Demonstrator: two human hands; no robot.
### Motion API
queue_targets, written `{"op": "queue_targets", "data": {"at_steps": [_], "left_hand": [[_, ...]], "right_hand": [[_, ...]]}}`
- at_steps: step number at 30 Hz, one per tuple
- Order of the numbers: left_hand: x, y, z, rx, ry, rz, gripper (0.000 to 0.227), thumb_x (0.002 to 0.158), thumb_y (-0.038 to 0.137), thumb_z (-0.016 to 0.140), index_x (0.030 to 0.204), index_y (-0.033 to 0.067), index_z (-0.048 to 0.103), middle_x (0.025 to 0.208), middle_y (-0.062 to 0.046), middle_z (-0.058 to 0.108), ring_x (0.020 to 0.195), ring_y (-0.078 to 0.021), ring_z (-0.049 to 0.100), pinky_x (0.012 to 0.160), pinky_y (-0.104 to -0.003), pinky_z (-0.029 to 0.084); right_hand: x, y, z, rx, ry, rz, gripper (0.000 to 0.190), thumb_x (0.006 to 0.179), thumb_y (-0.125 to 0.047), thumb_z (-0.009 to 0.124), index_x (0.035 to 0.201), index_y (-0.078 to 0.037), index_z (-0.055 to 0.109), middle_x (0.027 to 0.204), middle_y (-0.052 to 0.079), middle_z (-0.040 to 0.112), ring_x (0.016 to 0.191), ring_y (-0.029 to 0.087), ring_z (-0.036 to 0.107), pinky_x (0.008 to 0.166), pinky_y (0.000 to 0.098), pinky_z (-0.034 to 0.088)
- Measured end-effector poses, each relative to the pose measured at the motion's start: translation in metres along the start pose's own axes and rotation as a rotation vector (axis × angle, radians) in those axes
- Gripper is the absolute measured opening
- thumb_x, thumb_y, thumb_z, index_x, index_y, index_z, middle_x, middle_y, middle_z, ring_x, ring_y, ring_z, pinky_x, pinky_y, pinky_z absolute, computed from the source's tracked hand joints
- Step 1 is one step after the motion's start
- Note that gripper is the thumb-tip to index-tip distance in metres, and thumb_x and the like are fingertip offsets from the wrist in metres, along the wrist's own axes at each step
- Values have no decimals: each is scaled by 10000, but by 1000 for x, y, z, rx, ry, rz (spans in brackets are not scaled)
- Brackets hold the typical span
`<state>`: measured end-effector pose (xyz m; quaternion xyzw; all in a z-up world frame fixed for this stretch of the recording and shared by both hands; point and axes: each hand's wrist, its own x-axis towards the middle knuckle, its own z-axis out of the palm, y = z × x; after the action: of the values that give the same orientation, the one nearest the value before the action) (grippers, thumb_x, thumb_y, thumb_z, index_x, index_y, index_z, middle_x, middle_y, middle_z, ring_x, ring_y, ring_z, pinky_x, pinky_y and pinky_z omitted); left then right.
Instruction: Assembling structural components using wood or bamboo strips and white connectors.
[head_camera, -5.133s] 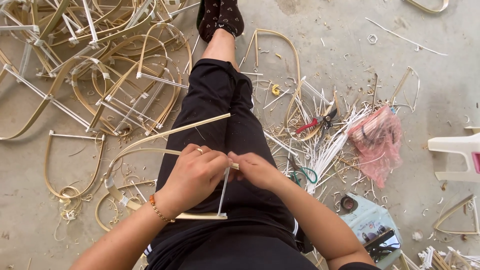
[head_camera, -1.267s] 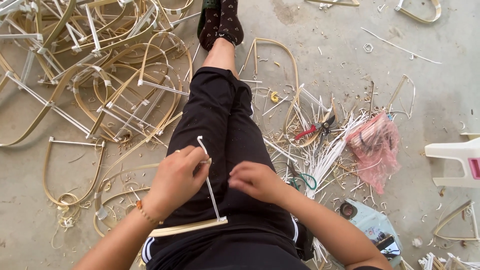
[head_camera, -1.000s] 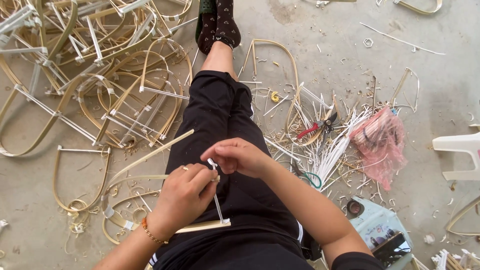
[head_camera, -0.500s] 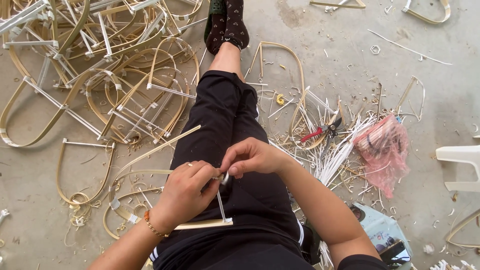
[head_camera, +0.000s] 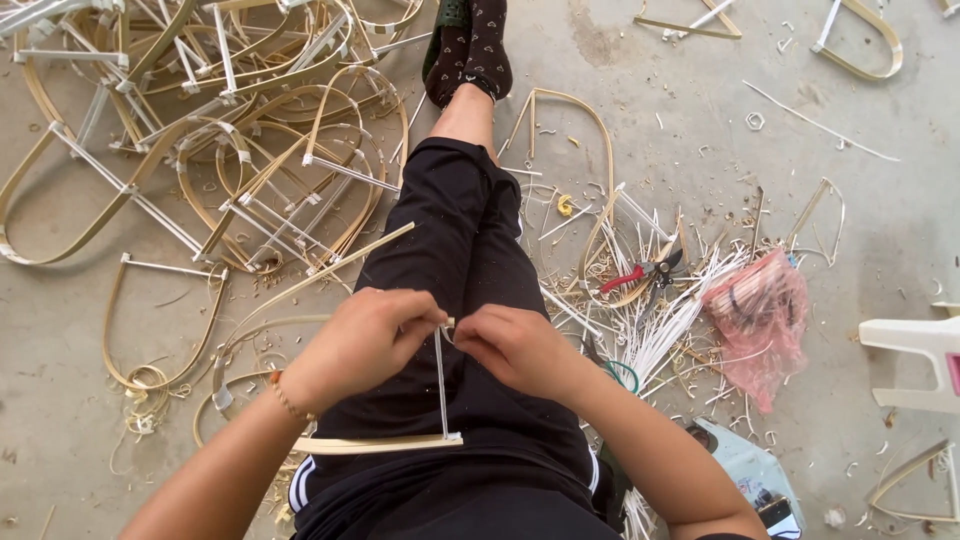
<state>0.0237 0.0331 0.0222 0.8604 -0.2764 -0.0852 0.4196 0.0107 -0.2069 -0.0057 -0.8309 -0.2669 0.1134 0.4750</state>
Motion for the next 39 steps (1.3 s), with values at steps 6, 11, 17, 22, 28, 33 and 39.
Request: {"op": "queue_targets", "data": {"at_steps": [6,11,17,22,28,33,39], "left_hand": [[11,2,7,-112,-55,-158,147,840,117,644,944,64,733,855,-113,744,810,-315,715,702,-400,551],[17,16,0,-93,-151,-280,172,820,226,718,923,91,739,832,-96,730,776,-285,724,701,-397,553],[15,4,12,-120,-65,-231,179,815,219,758,916,79,710,879,-86,748,841,-285,732,716,-391,555],[11,2,20,-58,-4,-172,143,822,188,752,896,93,675,871,-62,746,841,-284,727,715,-403,548],[7,0,26,40,46,-77,137,828,189,751,876,114,647,820,-13,706,773,-262,711,646,-396,535],[3,-1,29,93,103,20,119,838,184,745,868,125,647,812,-30,674,721,-275,688,612,-388,529],[2,-11,30,23,124,109,73,904,134,660,970,104,668,899,-57,726,822,-314,712,696,-424,543]], "right_hand": [[8,-19,-24,-194,-8,-210,106,895,-126,760,961,-64,705,940,72,733,849,278,715,727,376,560],[19,-24,-31,-178,-81,-88,116,878,-124,759,968,-63,718,916,87,725,813,280,714,699,374,569],[22,-17,-32,-203,-105,-65,132,883,-139,760,977,-64,706,929,99,726,843,293,714,717,379,566],[22,2,-34,-13,-123,136,195,902,-127,732,1083,-66,693,940,65,752,844,208,750,729,325,579],[18,25,-22,146,-144,-1,204,920,-54,727,1122,-73,739,1018,58,738,856,180,724,734,293,575],[14,17,-10,115,-128,35,172,904,-36,723,1070,-77,747,976,52,744,801,170,730,691,287,570],[6,21,7,-178,315,-283,185,920,5,710,1089,-69,695,1013,82,691,889,250,711,757,333,589]]}}
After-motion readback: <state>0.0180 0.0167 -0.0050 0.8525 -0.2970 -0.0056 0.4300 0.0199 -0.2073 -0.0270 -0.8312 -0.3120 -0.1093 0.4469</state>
